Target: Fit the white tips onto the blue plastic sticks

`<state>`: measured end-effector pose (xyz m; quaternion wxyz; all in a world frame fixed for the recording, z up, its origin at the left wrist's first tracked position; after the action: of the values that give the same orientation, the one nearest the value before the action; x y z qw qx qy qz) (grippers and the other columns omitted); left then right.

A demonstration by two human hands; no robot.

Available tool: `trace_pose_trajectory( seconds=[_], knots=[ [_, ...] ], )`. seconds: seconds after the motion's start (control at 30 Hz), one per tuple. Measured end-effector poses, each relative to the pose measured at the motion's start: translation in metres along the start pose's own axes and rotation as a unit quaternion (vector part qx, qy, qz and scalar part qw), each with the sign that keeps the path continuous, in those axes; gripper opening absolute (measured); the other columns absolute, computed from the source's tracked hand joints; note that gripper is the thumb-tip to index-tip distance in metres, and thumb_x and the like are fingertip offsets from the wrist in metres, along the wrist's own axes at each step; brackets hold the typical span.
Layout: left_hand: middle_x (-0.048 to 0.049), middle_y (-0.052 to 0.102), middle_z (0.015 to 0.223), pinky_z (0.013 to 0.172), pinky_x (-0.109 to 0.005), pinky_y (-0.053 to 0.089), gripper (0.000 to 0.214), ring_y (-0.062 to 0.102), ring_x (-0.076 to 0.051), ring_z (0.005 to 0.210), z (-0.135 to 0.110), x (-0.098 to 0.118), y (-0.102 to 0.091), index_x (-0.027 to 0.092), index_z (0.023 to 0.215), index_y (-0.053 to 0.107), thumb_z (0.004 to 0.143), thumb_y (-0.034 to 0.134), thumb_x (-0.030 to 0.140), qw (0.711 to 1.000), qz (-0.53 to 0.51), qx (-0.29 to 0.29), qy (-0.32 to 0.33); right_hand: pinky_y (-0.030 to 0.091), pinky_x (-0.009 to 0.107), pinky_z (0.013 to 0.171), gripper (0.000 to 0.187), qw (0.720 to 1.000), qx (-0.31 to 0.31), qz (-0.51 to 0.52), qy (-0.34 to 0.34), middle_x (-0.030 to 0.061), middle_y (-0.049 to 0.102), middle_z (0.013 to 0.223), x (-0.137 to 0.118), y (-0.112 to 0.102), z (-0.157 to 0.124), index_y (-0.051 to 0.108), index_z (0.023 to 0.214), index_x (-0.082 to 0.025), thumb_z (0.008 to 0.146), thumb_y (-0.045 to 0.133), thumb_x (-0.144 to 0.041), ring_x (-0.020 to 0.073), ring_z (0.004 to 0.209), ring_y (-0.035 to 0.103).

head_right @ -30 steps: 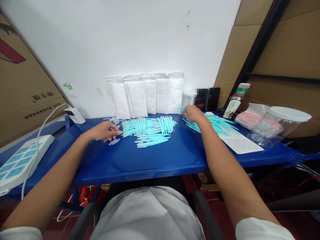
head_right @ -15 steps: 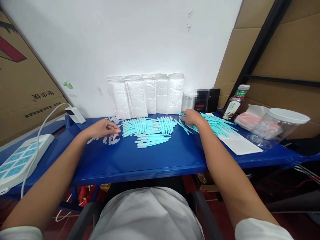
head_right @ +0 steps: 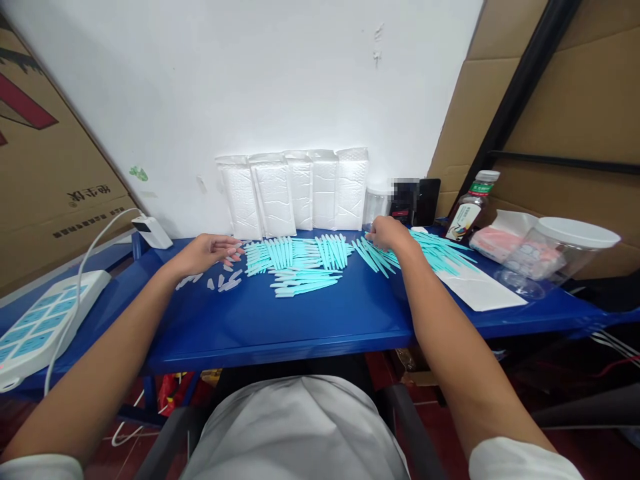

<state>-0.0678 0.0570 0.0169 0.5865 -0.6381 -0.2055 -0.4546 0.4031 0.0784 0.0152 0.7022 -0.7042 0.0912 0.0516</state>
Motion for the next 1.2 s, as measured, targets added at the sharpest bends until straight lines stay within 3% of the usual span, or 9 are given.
trace_pose_trajectory(
  seconds=[0.13,0.27,0.4,0.47,0.57,0.73,0.83,0.97,1.2],
  knots=[
    [-0.0167,0.079,0.100,0.068,-0.036,0.062,0.061,0.076,-0.027,0.086,0.000,0.009,0.006,0.012,0.107,0.069,0.079,0.076,0.065,0.998,-0.001,0.057,0.039,0.045,0.030,0.069,0.030,0.997,0.076,0.027,-0.006,0.0099,0.076,0.082,-0.005,-0.010,-0.004,0.076,0.089,-0.018,0.100,0.056,-0.037,0.0205,0.071,0.068],
    [-0.0146,0.079,0.094,0.060,-0.031,0.059,0.050,0.074,-0.023,0.078,-0.003,0.023,0.023,0.014,0.104,0.065,0.086,0.072,0.061,0.995,-0.037,0.069,0.060,0.044,0.030,0.071,0.036,0.974,0.149,0.090,-0.146,0.0119,0.075,0.086,-0.035,-0.017,-0.013,0.076,0.096,-0.015,0.102,0.048,-0.037,0.0225,0.078,0.065],
    [-0.0143,0.079,0.102,0.060,-0.034,0.061,0.043,0.076,-0.025,0.080,-0.005,0.033,0.044,0.019,0.101,0.057,0.087,0.073,0.057,0.989,-0.132,0.042,0.052,0.048,0.029,0.069,0.030,0.926,0.078,0.233,-0.287,0.0111,0.076,0.092,-0.081,-0.006,-0.033,0.072,0.109,-0.012,0.100,0.049,-0.028,0.0194,0.076,0.064],
    [-0.0147,0.078,0.108,0.061,-0.034,0.061,0.041,0.076,-0.025,0.083,-0.005,0.036,0.052,0.019,0.098,0.057,0.088,0.073,0.056,0.986,-0.154,0.033,0.061,0.050,0.029,0.065,0.034,0.894,0.033,0.325,-0.307,0.0103,0.077,0.097,-0.101,0.001,-0.046,0.066,0.125,-0.013,0.099,0.054,-0.031,0.0157,0.067,0.062],
    [-0.0132,0.076,0.105,0.059,-0.030,0.059,0.042,0.074,-0.022,0.080,-0.004,0.036,0.059,0.016,0.091,0.063,0.083,0.078,0.055,0.983,-0.153,0.045,0.087,0.047,0.028,0.053,0.034,0.866,-0.016,0.389,-0.313,0.0103,0.078,0.095,-0.122,0.008,-0.061,0.067,0.115,-0.016,0.095,0.064,-0.042,0.0119,0.052,0.058],
    [-0.0019,0.064,0.065,0.047,-0.025,0.048,0.042,0.059,-0.013,0.054,-0.003,0.032,0.065,0.014,0.091,0.073,0.078,0.084,0.053,0.983,-0.158,0.077,0.061,0.049,0.028,0.062,0.042,0.857,-0.010,0.386,-0.341,0.0056,0.073,0.073,-0.134,0.014,-0.067,0.074,0.101,-0.015,0.092,0.066,-0.056,0.0173,0.065,0.066],
    [-0.0086,0.073,0.082,0.049,-0.026,0.051,0.044,0.068,-0.018,0.067,-0.005,0.035,0.069,0.013,0.092,0.073,0.077,0.085,0.052,0.978,-0.193,0.066,0.049,0.051,0.031,0.073,0.043,0.850,-0.002,0.368,-0.378,0.0079,0.077,0.084,-0.136,0.017,-0.064,0.078,0.097,-0.015,0.096,0.060,-0.054,0.0200,0.081,0.069],
    [-0.0170,0.077,0.106,0.051,-0.027,0.054,0.045,0.072,-0.019,0.072,-0.006,0.037,0.074,0.013,0.098,0.070,0.080,0.082,0.053,0.981,-0.190,0.036,0.035,0.048,0.031,0.073,0.037,0.862,0.009,0.336,-0.380,0.0077,0.080,0.097,-0.137,0.021,-0.062,0.081,0.113,-0.017,0.096,0.063,-0.044,0.0185,0.080,0.066],
    [-0.0170,0.079,0.101,0.052,-0.026,0.052,0.050,0.074,-0.020,0.070,-0.004,0.030,0.078,0.014,0.101,0.068,0.082,0.079,0.058,0.986,-0.164,0.014,0.019,0.045,0.030,0.071,0.029,0.861,0.030,0.329,-0.386,0.0067,0.080,0.094,-0.136,0.021,-0.063,0.083,0.108,-0.016,0.090,0.073,-0.037,0.0157,0.073,0.061]
  ],
)
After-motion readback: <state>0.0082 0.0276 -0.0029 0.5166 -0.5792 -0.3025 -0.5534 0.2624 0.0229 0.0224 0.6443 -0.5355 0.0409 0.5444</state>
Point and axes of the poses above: each hand's wrist, its own z-axis towards the middle knuckle, its own y-axis out of the palm, x = y × z, the point moved 4 cm from there along z, towards the middle knuckle
